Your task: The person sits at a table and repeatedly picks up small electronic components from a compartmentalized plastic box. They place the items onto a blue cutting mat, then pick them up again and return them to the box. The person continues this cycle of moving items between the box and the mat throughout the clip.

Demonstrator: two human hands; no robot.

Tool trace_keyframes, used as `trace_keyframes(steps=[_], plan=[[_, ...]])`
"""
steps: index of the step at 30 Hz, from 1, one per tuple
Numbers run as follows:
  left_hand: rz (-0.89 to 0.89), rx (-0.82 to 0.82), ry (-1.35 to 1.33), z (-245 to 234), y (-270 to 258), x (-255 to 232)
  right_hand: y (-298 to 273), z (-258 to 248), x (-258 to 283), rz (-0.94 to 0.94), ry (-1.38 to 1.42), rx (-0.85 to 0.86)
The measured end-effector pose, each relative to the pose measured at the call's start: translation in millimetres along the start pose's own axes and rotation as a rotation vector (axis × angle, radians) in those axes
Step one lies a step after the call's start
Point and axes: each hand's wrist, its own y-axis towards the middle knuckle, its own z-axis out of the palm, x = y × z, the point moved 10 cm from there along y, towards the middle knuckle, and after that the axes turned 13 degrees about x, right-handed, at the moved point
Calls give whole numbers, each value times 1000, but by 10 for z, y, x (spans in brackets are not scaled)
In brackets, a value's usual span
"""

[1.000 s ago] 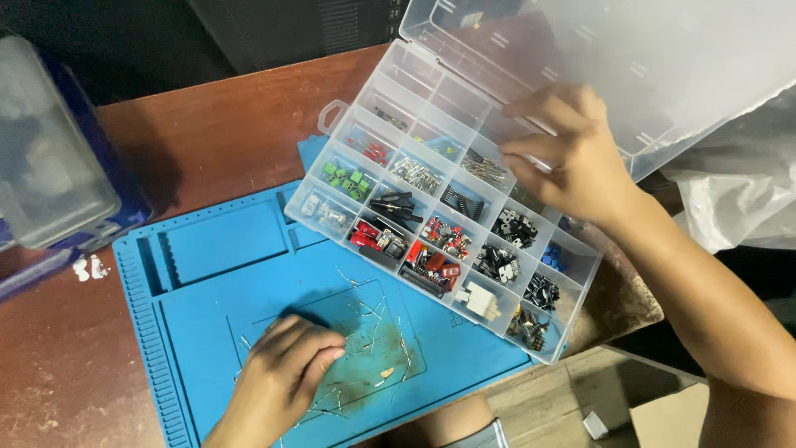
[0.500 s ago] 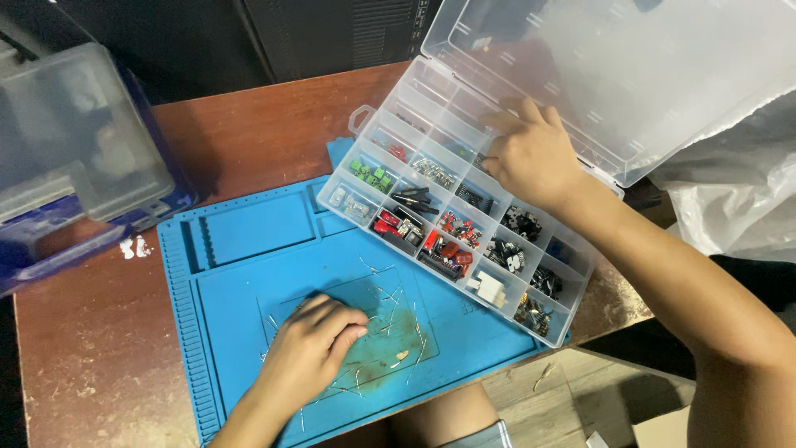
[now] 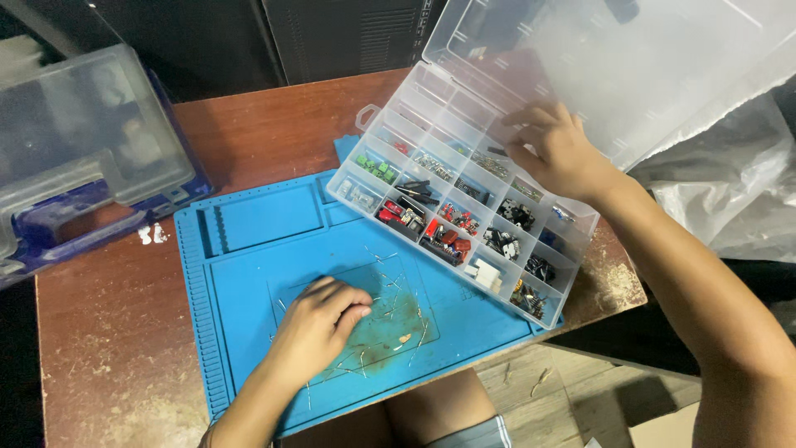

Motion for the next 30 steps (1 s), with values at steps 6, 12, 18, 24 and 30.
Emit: trace_keyframes(steps=[6,12,18,24,30], plan=[[-105,-126,-159,-146,-28,82,-298,-72,685,-70,-252,-156],[-98,-266,-239,-132,-132,199,-577,-349,2246,-316,69,-364],[-51,-309,-245,-160,-166,160,-579,405,2790,-457,55,-482],[-37,-256,-271,-115,-163,129,-777,123,2763,-454,174,-618],[-55,-220,-214,-123,-175,252,-1058,-139,2335,-331,185,-646]])
